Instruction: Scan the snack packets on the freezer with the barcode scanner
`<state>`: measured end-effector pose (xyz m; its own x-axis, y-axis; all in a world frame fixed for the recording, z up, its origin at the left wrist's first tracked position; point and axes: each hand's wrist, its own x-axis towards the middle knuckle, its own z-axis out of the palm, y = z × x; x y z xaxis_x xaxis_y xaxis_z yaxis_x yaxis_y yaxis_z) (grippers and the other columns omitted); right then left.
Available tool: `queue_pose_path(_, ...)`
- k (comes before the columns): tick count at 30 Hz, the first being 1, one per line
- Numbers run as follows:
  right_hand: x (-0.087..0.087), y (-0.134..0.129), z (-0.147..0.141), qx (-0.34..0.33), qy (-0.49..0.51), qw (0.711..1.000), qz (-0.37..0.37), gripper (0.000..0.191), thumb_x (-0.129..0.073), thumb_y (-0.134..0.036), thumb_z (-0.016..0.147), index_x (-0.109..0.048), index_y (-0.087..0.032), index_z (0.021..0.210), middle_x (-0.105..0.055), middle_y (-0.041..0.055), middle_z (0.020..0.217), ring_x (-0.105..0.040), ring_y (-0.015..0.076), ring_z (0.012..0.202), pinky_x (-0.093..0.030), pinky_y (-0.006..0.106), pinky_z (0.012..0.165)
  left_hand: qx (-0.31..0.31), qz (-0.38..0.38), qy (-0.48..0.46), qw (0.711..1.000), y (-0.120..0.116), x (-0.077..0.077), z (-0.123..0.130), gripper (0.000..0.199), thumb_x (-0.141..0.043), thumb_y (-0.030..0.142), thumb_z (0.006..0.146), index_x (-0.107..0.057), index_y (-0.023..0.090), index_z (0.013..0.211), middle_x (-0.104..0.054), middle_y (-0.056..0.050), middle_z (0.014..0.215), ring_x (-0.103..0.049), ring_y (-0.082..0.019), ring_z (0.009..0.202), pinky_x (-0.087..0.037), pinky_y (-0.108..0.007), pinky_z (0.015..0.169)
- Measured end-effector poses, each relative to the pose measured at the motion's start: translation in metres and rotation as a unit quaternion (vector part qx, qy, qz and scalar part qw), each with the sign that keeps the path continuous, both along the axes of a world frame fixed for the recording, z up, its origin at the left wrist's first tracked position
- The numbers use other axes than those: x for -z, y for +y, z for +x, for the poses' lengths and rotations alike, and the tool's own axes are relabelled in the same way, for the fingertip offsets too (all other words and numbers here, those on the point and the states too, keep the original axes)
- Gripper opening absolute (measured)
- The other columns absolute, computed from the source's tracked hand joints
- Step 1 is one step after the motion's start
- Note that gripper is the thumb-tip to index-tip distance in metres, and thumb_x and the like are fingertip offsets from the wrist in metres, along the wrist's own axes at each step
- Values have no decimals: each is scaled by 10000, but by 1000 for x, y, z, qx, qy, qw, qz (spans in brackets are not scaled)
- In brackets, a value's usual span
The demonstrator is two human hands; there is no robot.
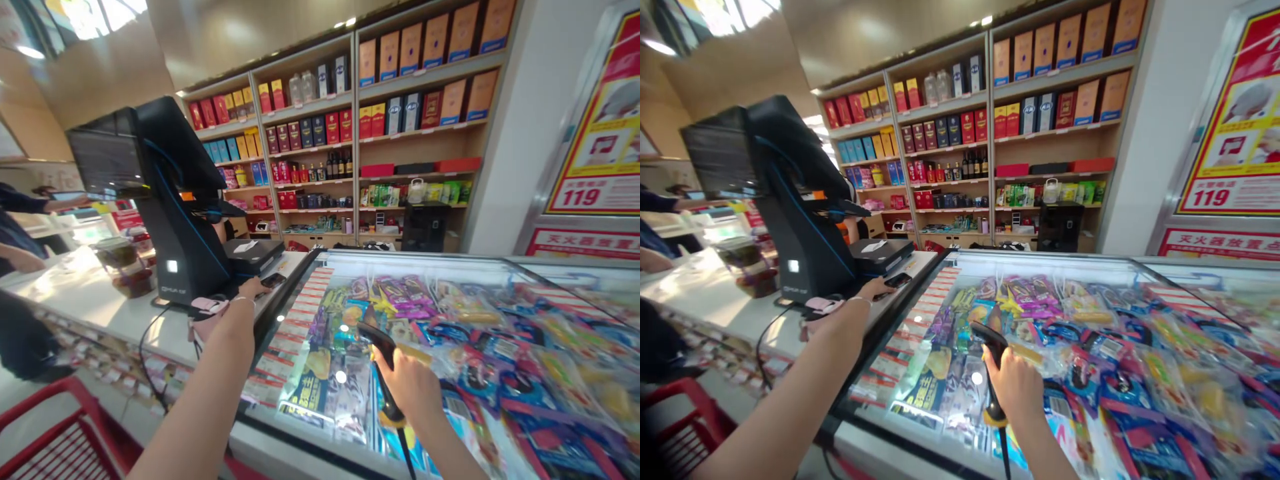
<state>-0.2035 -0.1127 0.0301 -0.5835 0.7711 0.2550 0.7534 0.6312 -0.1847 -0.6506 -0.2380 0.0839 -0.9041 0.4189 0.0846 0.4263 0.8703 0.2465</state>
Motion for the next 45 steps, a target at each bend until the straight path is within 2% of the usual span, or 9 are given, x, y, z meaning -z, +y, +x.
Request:
queue_pose_path(9,-20,1,6,26,94,991,91,416,-376,-452,954,-623,-130,866,-682,137,753,-676,247,647,-385,280,519,-11,38,107,994,4,-6,58,554,-754,549,574,-641,66,821,-640,-270,983,-558,-443,1064,-456,-509,839)
queue_pose_path(15,-54,-11,11,-81,247,965,-23,257,-486,-409,899,-575,-184,811,-639,59,722,-637,204,719,-403,273,602,83,-47,227,969,-28,-41,130,686,-705,548,615,-620,54,1084,-552,-267,1166,-489,-418,1116,-448,-480,878)
queue_pose_path(18,-61,-18,4,-172,357,893,-214,258,-648,-426,774,-572,-197,863,-648,47,796,-631,192,714,-474,284,609,161,-18,295,942,-63,-53,193,729,-624,567,699,-511,130,1272,-523,-199,1231,-456,-362,1157,-450,-426,900)
queue_pose_path(22,-70,-38,6,-300,421,643,-565,461,-741,-441,679,-559,-206,1032,-658,73,991,-663,188,712,-560,306,525,294,-3,323,900,-99,-58,285,802,-683,529,658,-462,174,1342,-510,-170,1265,-456,-346,1155,-456,-404,913)
queue_pose_path(24,-72,-52,17,-342,408,570,-626,479,-747,-424,680,-568,-198,1062,-663,72,998,-673,198,733,-577,304,490,335,2,323,885,-106,-56,322,810,-683,516,662,-451,173,1358,-511,-163,1273,-457,-346,1156,-450,-418,932)
queue_pose_path(31,-56,-74,72,-266,507,586,-573,448,-803,-337,607,-630,-160,980,-690,55,864,-650,192,607,-513,254,344,422,13,293,858,-94,-53,393,793,-695,477,664,-459,218,1376,-503,-128,1316,-449,-344,1167,-398,-463,1017)
queue_pose_path(36,-53,-67,111,-334,496,522,-607,503,-767,-259,657,-601,-239,1131,-670,58,1077,-684,233,793,-569,277,410,463,50,241,851,-83,-57,417,798,-725,436,645,-470,257,1379,-508,-109,1328,-434,-352,1192,-375,-479,1042)
queue_pose_path(42,-35,-80,143,-283,567,467,-617,556,-728,-233,670,-555,-286,1196,-669,36,1078,-696,219,792,-601,298,506,375,371,22,849,-86,-10,452,887,-748,446,645,-374,279,1432,-453,-113,1396,-415,-329,1288,-371,-471,1057)
queue_pose_path(45,-22,-94,155,-238,608,447,-611,576,-730,-241,670,-539,-288,1211,-675,36,1057,-696,220,793,-606,304,528,326,564,-253,715,-80,32,488,743,-633,517,766,-370,276,1419,-532,-121,1338,-567,-265,1160,-469,-398,958)
